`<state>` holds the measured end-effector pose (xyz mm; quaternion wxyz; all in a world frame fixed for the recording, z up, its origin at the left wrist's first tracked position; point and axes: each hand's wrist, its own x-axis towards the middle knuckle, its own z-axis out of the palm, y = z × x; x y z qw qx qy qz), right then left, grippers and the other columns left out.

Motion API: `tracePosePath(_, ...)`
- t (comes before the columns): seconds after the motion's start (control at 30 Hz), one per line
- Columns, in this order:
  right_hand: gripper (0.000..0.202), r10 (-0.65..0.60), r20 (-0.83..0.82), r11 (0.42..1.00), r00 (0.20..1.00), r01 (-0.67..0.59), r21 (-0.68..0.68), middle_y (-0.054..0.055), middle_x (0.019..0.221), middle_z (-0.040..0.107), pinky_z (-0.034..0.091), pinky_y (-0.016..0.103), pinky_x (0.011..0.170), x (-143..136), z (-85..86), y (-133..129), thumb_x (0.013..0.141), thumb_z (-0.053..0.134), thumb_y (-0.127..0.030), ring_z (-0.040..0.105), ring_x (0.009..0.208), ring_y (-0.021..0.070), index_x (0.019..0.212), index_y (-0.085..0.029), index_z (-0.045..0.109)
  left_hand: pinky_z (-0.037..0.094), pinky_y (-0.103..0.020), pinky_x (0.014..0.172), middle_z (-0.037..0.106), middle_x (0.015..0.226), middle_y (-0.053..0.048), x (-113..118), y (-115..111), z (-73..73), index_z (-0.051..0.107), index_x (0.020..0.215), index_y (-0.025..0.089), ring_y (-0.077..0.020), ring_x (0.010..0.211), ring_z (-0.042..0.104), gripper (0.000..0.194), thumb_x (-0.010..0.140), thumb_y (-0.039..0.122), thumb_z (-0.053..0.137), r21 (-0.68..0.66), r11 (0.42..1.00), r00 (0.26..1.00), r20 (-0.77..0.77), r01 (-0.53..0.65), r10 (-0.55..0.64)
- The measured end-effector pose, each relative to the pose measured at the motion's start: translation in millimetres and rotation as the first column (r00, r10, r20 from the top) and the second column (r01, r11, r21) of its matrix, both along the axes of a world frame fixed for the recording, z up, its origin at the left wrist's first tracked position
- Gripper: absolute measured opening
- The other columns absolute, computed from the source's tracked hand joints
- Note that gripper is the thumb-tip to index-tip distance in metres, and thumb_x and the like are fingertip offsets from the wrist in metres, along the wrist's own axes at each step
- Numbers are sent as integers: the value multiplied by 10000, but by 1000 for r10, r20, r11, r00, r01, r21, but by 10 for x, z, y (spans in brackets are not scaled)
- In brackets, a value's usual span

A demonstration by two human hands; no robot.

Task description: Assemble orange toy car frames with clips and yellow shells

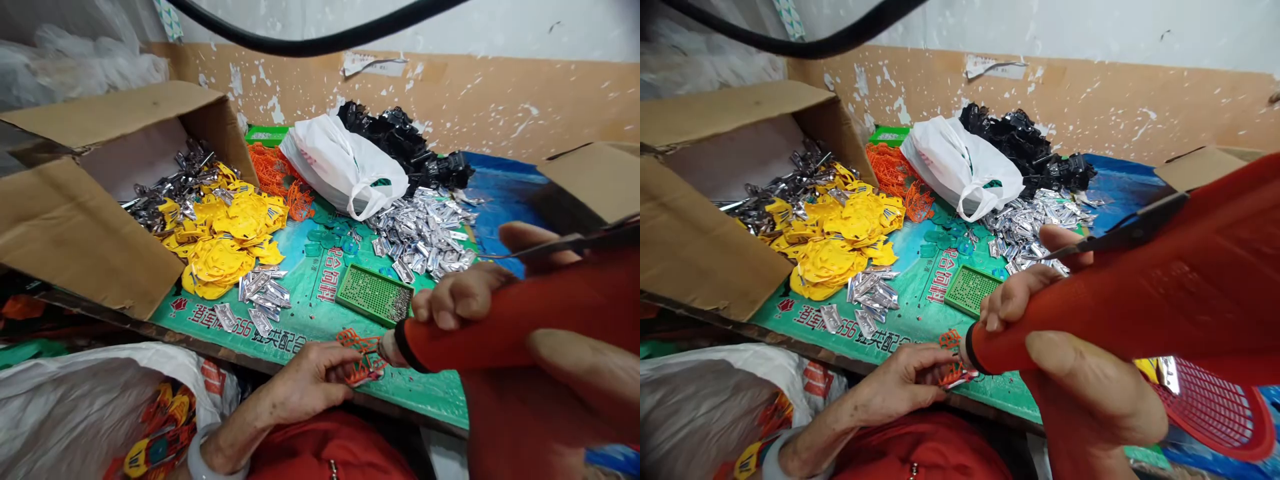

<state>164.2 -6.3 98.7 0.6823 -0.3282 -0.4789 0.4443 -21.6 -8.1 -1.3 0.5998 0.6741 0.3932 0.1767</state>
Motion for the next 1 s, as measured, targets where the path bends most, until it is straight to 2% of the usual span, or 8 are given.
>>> tracePosePath(0.1, 539, -22, -6, 1000, 1000, 22, -6, 12, 652, 562, 524, 400, 531, 5, 7, -4, 653, 780, -381, 556, 571, 200, 1148, -274, 599, 413, -257, 729, 664, 863, -31, -38, -7, -89, 723, 964, 186, -164, 812, 556, 292, 723, 75, 602, 186, 982, 1000, 2, -23, 23)
tracePosePath(0.23, 523, -39, 12, 999, 999, 39, 6, 11, 667, 565, 529, 412, 575, 56, -2, -16, 670, 762, -392, 541, 564, 192, 1151, -281, 588, 389, -346, 922, 700, 927, -65, -47, 7, -167, 719, 868, 174, -197, 956, 564, 176, 814, 107, 565, 434, 898, 997, 26, -73, 69)
tracePosePath(0.5, 460, -28, 14, 996, 999, 27, 80, -4, 647, 531, 522, 411, 497, 109, -1, 19, 701, 721, -416, 503, 513, 175, 1131, -315, 593, 261, -472, 1035, 752, 934, -51, -71, -4, -4, 728, 902, 224, -257, 1086, 581, 215, 814, 120, 562, 519, 847, 978, -90, -115, 188)
tracePosePath(0.57, 441, -51, 2, 995, 999, 51, 87, -4, 645, 528, 521, 414, 491, 107, 17, 25, 722, 700, -427, 508, 516, 181, 1133, -307, 594, 250, -461, 1051, 749, 963, -41, -71, -12, 50, 738, 888, 222, -251, 1059, 601, 192, 802, 137, 590, 436, 884, 974, -64, -170, 218)
tracePosePath(0.67, 418, -22, -15, 997, 1000, 23, 77, 3, 657, 534, 526, 422, 511, 107, 29, 24, 723, 704, -420, 527, 534, 192, 1118, -329, 603, 403, -352, 936, 739, 1020, -25, -52, -9, 140, 738, 961, 224, -220, 995, 630, 197, 841, 260, 586, 95, 957, 962, 51, -273, 269)
tracePosePath(0.77, 418, -18, -47, 997, 999, 22, 73, 10, 683, 542, 519, 428, 529, 102, 27, 33, 706, 720, -404, 540, 559, 202, 1105, -340, 613, 448, -295, 858, 731, 1052, -22, -29, 10, 220, 717, 1027, 206, -201, 966, 639, 251, 831, 310, 598, -233, 928, 935, 135, -290, 326)
tracePosePath(0.83, 439, -59, -60, 994, 996, 64, 86, 8, 667, 543, 494, 432, 505, 92, 25, 53, 691, 724, -405, 532, 542, 207, 1110, -325, 621, 446, -285, 845, 736, 1023, -29, -23, 23, 240, 722, 983, 181, -195, 937, 643, 236, 795, 290, 632, -320, 900, 924, 144, -295, 354)
tracePosePath(1.0, 432, -73, -36, 994, 997, 75, 82, 2, 630, 552, 475, 416, 490, 65, 31, 101, 673, 742, -380, 532, 527, 204, 1086, -310, 635, 432, -279, 771, 737, 954, -38, -36, 39, 176, 727, 969, 163, -184, 857, 629, 262, 731, 233, 641, -363, 878, 927, 87, -312, 365)
